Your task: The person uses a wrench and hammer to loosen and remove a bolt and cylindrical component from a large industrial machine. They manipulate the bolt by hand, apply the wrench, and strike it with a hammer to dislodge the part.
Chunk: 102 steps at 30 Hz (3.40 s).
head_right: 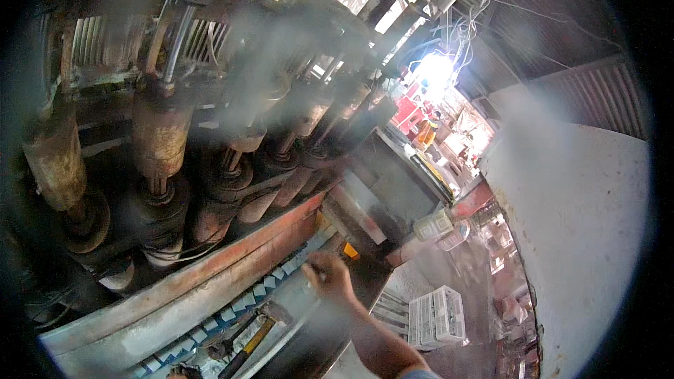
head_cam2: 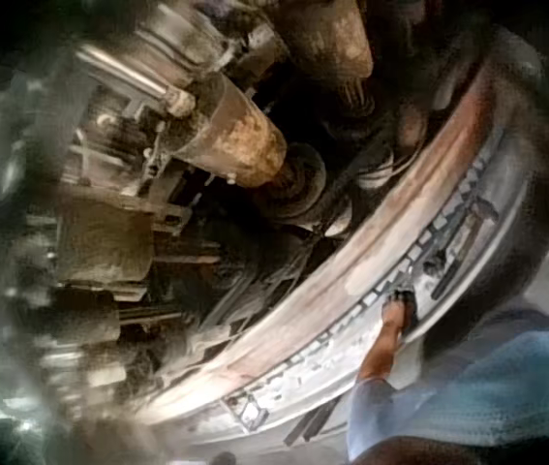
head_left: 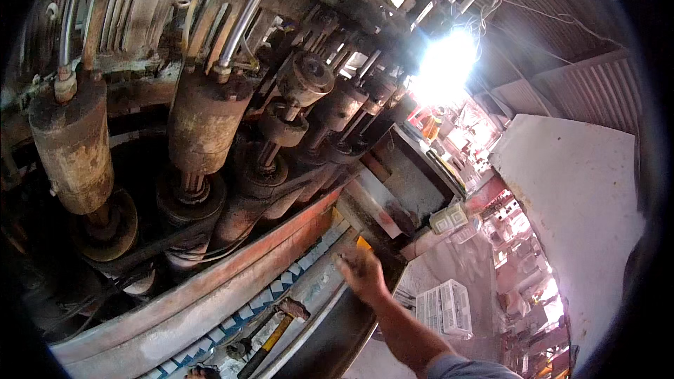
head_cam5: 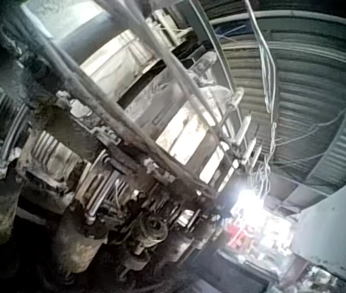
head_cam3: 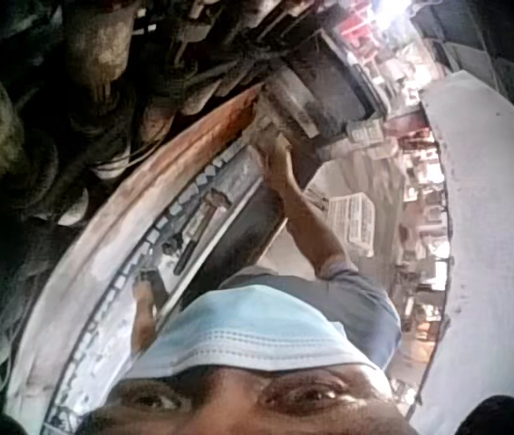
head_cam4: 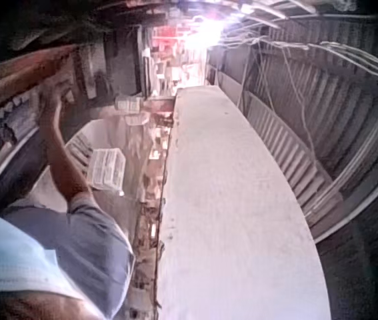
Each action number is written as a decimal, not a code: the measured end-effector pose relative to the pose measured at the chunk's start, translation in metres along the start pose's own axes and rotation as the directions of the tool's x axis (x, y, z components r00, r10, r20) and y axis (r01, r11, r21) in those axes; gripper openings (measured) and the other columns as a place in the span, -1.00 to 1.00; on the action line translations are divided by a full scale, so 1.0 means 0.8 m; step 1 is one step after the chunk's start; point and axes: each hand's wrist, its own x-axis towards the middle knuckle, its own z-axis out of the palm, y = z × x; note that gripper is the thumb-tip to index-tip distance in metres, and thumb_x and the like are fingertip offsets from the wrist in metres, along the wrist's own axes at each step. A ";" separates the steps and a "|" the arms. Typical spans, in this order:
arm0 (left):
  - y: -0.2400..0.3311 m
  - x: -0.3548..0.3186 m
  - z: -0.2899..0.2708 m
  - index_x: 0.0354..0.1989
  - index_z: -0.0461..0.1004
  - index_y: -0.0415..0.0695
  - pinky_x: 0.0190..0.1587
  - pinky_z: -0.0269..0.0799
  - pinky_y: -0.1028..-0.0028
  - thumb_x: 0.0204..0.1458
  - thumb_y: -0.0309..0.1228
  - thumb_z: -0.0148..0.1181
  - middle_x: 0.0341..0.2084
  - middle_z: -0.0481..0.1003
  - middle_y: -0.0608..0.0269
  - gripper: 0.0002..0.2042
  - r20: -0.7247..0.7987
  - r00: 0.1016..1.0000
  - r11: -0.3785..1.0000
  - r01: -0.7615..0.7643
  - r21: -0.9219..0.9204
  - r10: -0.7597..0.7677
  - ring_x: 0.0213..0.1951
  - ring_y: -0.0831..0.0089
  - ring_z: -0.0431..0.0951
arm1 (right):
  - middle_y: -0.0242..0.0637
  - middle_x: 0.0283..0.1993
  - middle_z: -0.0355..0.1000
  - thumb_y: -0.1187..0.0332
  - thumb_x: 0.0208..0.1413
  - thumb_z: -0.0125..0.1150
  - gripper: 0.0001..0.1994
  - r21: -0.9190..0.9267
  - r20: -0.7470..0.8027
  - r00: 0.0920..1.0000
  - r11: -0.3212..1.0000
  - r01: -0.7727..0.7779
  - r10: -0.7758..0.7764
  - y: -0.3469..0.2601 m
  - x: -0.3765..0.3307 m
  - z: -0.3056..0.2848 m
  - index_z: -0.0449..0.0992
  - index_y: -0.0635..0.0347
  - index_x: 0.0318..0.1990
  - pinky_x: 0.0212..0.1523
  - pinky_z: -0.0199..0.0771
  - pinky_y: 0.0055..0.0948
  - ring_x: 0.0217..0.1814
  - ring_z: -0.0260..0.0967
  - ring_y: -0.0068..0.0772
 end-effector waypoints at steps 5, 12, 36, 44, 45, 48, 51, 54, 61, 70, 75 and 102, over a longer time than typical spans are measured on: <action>-0.025 0.011 0.043 0.13 0.33 -0.18 -0.07 0.42 0.10 0.13 -0.33 -0.15 -0.09 0.48 -0.06 -0.60 -0.096 0.995 1.000 -0.029 0.005 0.029 -0.13 0.04 0.51 | -0.19 -0.15 0.43 0.31 0.07 0.26 -0.68 -0.267 0.367 0.920 0.932 0.246 -0.138 0.022 -0.069 -0.013 0.47 0.22 -0.03 -0.24 0.50 -0.44 -0.25 0.46 -0.41; -0.034 0.023 0.073 0.15 0.32 -0.13 0.10 0.24 0.06 0.02 -0.36 -0.02 0.04 0.41 0.02 -0.54 -0.104 0.993 0.960 -0.022 0.280 0.053 0.10 0.13 0.37 | -0.12 -0.06 0.42 0.24 0.11 0.21 -0.69 -0.254 0.520 0.847 0.927 0.277 -0.111 0.071 -0.109 -0.012 0.47 0.17 -0.03 -0.13 0.50 -0.33 -0.08 0.45 -0.14; 0.301 -0.044 -0.438 -0.18 0.41 -0.31 -0.10 0.37 0.37 -0.05 -0.50 0.23 -0.26 0.46 0.05 -0.74 -0.972 0.069 0.136 -0.990 -0.039 0.227 -0.21 0.28 0.48 | -0.19 -0.30 0.46 0.32 0.17 0.09 -0.80 -0.032 0.293 0.819 0.851 0.524 -0.494 -0.106 0.133 -0.096 0.47 0.26 -0.17 -0.25 0.47 -0.34 -0.27 0.46 -0.28; 0.370 0.002 -0.586 0.02 0.30 -0.27 0.10 0.19 0.39 0.19 -0.27 0.03 -0.08 0.37 0.06 -0.65 -0.939 -0.003 -0.044 -0.999 0.019 -0.343 -0.01 0.33 0.34 | -0.28 -0.49 0.34 0.24 0.25 -0.02 -0.74 -0.102 -0.132 0.646 0.658 0.746 -0.752 -0.246 0.300 -0.140 0.44 0.29 -0.27 -0.45 0.28 -0.43 -0.50 0.23 -0.42; 0.373 0.009 -0.602 0.01 0.31 -0.26 0.09 0.20 0.39 0.19 -0.26 0.02 -0.09 0.38 0.06 -0.66 -0.927 0.035 -0.042 -0.999 -0.021 -0.373 -0.01 0.34 0.35 | -0.21 -0.46 0.37 0.24 0.24 0.00 -0.74 -0.215 -0.129 0.555 0.570 0.793 -0.822 -0.258 0.306 -0.140 0.45 0.31 -0.25 -0.39 0.32 -0.38 -0.46 0.28 -0.33; 0.372 0.013 -0.638 -0.06 0.33 -0.27 0.03 0.24 0.38 0.20 -0.24 0.01 -0.16 0.41 0.06 -0.68 -0.893 0.083 0.051 -0.992 -0.118 -0.443 -0.07 0.33 0.39 | -0.02 -0.33 0.44 0.25 0.20 0.06 -0.72 -0.307 -0.052 0.545 0.533 0.789 -0.837 -0.286 0.308 -0.139 0.46 0.36 -0.20 -0.21 0.35 -0.24 -0.30 0.37 -0.10; 0.370 0.005 -0.659 -0.15 0.37 -0.29 -0.05 0.29 0.34 0.19 -0.22 0.01 -0.27 0.45 0.04 -0.68 -0.904 0.091 0.116 -0.982 -0.152 -0.418 -0.16 0.27 0.44 | 0.08 -0.26 0.45 0.24 0.19 0.08 -0.70 -0.290 0.030 0.585 0.553 0.781 -0.810 -0.294 0.310 -0.144 0.47 0.37 -0.18 -0.15 0.36 -0.22 -0.23 0.41 -0.03; 0.374 0.005 -0.678 -0.24 0.40 -0.30 -0.17 0.34 0.26 0.15 -0.21 0.05 -0.37 0.49 0.00 -0.68 -0.906 0.128 0.141 -0.970 -0.200 -0.404 -0.28 0.15 0.48 | 0.12 -0.26 0.43 0.23 0.19 0.08 -0.70 -0.253 0.048 0.556 0.528 0.810 -0.830 -0.292 0.317 -0.144 0.48 0.36 -0.17 -0.15 0.35 -0.22 -0.22 0.39 0.01; 0.372 0.030 -0.698 -0.07 0.40 -0.30 0.04 0.26 0.28 0.11 -0.09 0.07 -0.10 0.47 -0.03 -0.55 -0.965 0.128 0.059 -0.988 -0.145 -0.228 -0.05 0.13 0.44 | 0.13 -0.26 0.42 0.20 0.20 0.04 -0.66 -0.359 -0.007 0.584 0.547 0.757 -0.812 -0.299 0.314 -0.145 0.46 0.36 -0.12 -0.09 0.32 -0.20 -0.15 0.37 0.08; 0.369 0.023 -0.688 0.02 0.40 -0.24 0.02 0.31 0.31 0.15 -0.09 0.03 -0.11 0.49 -0.10 -0.55 -0.976 -0.104 0.129 -0.988 0.080 -0.190 -0.05 0.08 0.47 | 0.01 -0.10 0.48 0.19 0.18 0.06 -0.63 -0.429 -0.138 0.665 0.649 0.628 -0.734 -0.232 0.293 -0.152 0.44 0.30 0.00 -0.01 0.37 -0.26 -0.06 0.43 -0.10; 0.343 -0.020 -0.546 0.05 0.33 -0.28 0.05 0.31 0.13 0.06 -0.32 0.09 0.02 0.37 -0.22 -0.60 -0.909 -0.382 0.546 -0.731 0.409 0.168 -0.03 -0.12 0.41 | -0.36 -0.30 0.44 0.33 0.15 0.17 -0.76 0.193 0.183 0.933 0.942 0.273 -0.308 -0.111 0.163 -0.126 0.51 0.32 -0.12 -0.25 0.31 -0.63 -0.28 0.29 -0.64; -0.052 0.068 0.020 0.14 0.33 -0.06 0.14 0.26 0.18 0.09 -0.42 -0.11 0.13 0.27 -0.10 -0.60 -0.084 0.992 0.961 -0.065 0.270 0.091 0.13 0.05 0.31 | -0.04 0.00 0.43 0.06 0.13 0.13 -0.56 -0.238 0.646 0.697 0.950 -0.202 0.310 0.174 -0.117 0.073 0.37 0.06 0.10 0.04 0.36 -0.18 0.06 0.37 0.08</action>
